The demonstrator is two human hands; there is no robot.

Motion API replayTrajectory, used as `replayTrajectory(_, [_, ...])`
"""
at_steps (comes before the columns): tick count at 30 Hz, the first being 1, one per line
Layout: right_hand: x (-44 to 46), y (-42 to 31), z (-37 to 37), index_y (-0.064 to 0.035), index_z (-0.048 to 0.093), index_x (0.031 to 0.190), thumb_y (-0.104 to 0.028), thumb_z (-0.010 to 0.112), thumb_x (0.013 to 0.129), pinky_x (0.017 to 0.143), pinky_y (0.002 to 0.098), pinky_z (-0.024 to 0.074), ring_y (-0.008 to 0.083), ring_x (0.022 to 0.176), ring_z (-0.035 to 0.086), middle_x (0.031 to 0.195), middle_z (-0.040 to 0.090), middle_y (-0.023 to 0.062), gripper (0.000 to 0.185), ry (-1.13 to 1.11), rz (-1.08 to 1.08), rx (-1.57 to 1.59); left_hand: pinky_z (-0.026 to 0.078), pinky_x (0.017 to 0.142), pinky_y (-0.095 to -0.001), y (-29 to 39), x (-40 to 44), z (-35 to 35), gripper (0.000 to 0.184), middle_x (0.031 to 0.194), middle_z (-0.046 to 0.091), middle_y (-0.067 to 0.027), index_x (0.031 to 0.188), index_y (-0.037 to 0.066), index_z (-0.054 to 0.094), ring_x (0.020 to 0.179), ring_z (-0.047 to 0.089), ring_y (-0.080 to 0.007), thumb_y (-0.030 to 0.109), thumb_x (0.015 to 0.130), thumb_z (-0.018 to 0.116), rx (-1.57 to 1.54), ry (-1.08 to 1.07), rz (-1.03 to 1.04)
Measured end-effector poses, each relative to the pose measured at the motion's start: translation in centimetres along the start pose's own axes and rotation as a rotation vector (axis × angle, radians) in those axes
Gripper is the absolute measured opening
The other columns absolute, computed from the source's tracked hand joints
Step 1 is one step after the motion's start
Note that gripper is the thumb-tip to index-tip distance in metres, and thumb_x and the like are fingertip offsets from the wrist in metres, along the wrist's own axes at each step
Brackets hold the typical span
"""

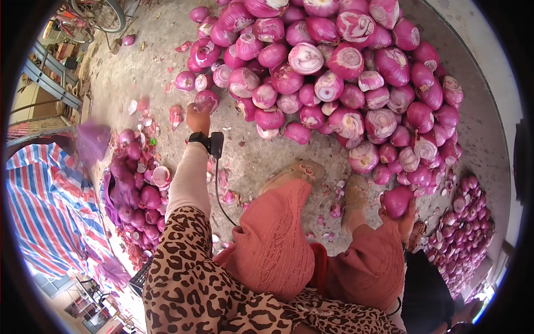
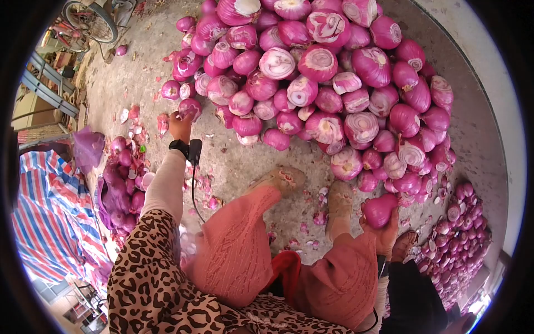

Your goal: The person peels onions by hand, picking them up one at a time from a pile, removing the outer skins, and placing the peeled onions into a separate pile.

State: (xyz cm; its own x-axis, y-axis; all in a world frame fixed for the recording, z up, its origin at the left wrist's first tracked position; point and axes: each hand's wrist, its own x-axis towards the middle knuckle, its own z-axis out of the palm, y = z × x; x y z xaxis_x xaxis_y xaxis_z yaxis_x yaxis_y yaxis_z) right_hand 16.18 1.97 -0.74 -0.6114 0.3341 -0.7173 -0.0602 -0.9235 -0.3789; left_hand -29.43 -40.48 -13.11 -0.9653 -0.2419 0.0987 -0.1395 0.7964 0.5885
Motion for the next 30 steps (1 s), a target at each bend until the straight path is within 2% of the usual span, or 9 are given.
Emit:
replayTrajectory(2, [0.0, 0.2, -0.2, -0.0122, 0.043, 0.127, -0.051, 0.06, 0.083, 0.075, 0.0388, 0.0463, 0.0324, 0.105, 0.053, 0.118, 0.055, 0.0154, 0.061, 0.012, -0.001, 0.0, 0.048, 0.075, -0.0389, -0.4, -0.3, 0.2, 0.045, 0.083, 0.066, -0.0177, 0.094, -0.002, 0.061, 0.082, 0.063, -0.0336, 0.033, 0.068, 0.073, -0.009, 0.061, 0.015])
replayTrajectory(5, [0.1, 0.4, -0.6, -0.0118, 0.043, 0.127, -0.052, 0.059, 0.083, 0.074, 0.0386, 0.0458, 0.0318, 0.104, 0.054, 0.118, 0.055, 0.0154, 0.061, 0.016, -0.038, -0.077, 0.048, 0.073, -0.0418, -0.7, -0.3, 0.4, 0.038, 0.079, 0.065, -0.0173, 0.083, -0.001, 0.062, 0.078, 0.063, -0.0348, 0.033, 0.07, 0.071, 0.047, 0.071, -0.038])
replayTrajectory(15, [0.4, 0.7, -1.4, -0.01, 0.044, 0.125, -0.054, 0.058, 0.082, 0.072, 0.0376, 0.0457, 0.0313, 0.103, 0.055, 0.118, 0.055, 0.0162, 0.063, 0.016, 0.0, -0.016, 0.047, 0.073, -0.0444, 0.1, -0.2, 0.0, 0.03, 0.079, 0.065, -0.0216, 0.082, -0.002, 0.063, 0.08, 0.062, -0.0396, 0.027, 0.077, 0.062, 0.071, 0.002, 0.072])
replayTrajectory(18, [0.3, 0.6, -1.3, -0.0098, 0.044, 0.125, -0.054, 0.057, 0.083, 0.071, 0.0377, 0.0459, 0.0316, 0.103, 0.055, 0.118, 0.054, 0.0163, 0.063, 0.037, 0.0, -0.006, 0.048, 0.066, -0.0415, 1.0, 0.2, 0.3, 0.028, 0.075, 0.065, -0.0193, 0.08, -0.004, 0.063, 0.07, 0.064, -0.0336, 0.024, 0.079, 0.062, 0.09, -0.042, 0.165])
replayTrajectory(20, [0.1, 0.7, -1.2, -0.0097, 0.044, 0.125, -0.054, 0.057, 0.083, 0.071, 0.0378, 0.0461, 0.0317, 0.103, 0.055, 0.118, 0.054, 0.0163, 0.063, 0.057, 0.004, -0.001, 0.048, 0.055, -0.0351, 1.5, 0.3, 0.6, 0.027, 0.068, 0.064, -0.0143, 0.077, -0.006, 0.062, 0.058, 0.062, -0.023, 0.021, 0.083, 0.06, -0.309, -0.222, -0.099])
replayTrajectory(21, [0.0, 0.7, -0.9, -0.0097, 0.044, 0.125, -0.054, 0.057, 0.083, 0.071, 0.0378, 0.0461, 0.0316, 0.102, 0.055, 0.118, 0.054, 0.0163, 0.063, 0.062, 0.004, -0.01, 0.048, 0.055, -0.0351, 1.2, 0.3, 0.9, 0.027, 0.068, 0.064, -0.0143, 0.077, -0.006, 0.062, 0.058, 0.062, -0.023, 0.021, 0.083, 0.06, -0.307, -0.222, -0.099])
replayTrajectory(23, [0.0, 0.8, -0.6, -0.0096, 0.044, 0.125, -0.055, 0.057, 0.082, 0.071, 0.0378, 0.0461, 0.0315, 0.102, 0.055, 0.118, 0.054, 0.0163, 0.063, 0.065, 0.007, -0.021, 0.044, 0.047, -0.0284, 0.8, -0.2, 1.0, 0.027, 0.064, 0.061, -0.0103, 0.077, -0.007, 0.06, 0.051, 0.057, -0.0149, 0.018, 0.086, 0.058, -0.489, -0.283, -0.175])
replayTrajectory(27, [0.3, 0.8, -0.8, -0.0089, 0.044, 0.125, -0.055, 0.058, 0.082, 0.071, 0.0376, 0.046, 0.0313, 0.103, 0.055, 0.118, 0.054, 0.0163, 0.064, 0.066, 0.005, -0.017, 0.042, 0.044, -0.0279, -0.1, -0.3, 0.7, 0.028, 0.063, 0.059, -0.01, 0.084, -0.008, 0.058, 0.049, 0.054, -0.0154, 0.019, 0.088, 0.055, -0.635, -0.255, -0.349])
replayTrajectory(30, [0.1, 0.7, -0.6, -0.0084, 0.044, 0.125, -0.054, 0.058, 0.082, 0.071, 0.0374, 0.0457, 0.0312, 0.104, 0.054, 0.118, 0.054, 0.0164, 0.064, 0.049, 0.006, -0.008, 0.043, 0.046, -0.0275, 0.5, 0.0, 0.5, 0.028, 0.066, 0.059, -0.0104, 0.087, -0.009, 0.057, 0.051, 0.054, -0.0149, 0.019, 0.09, 0.053, -0.679, -0.309, -0.334])
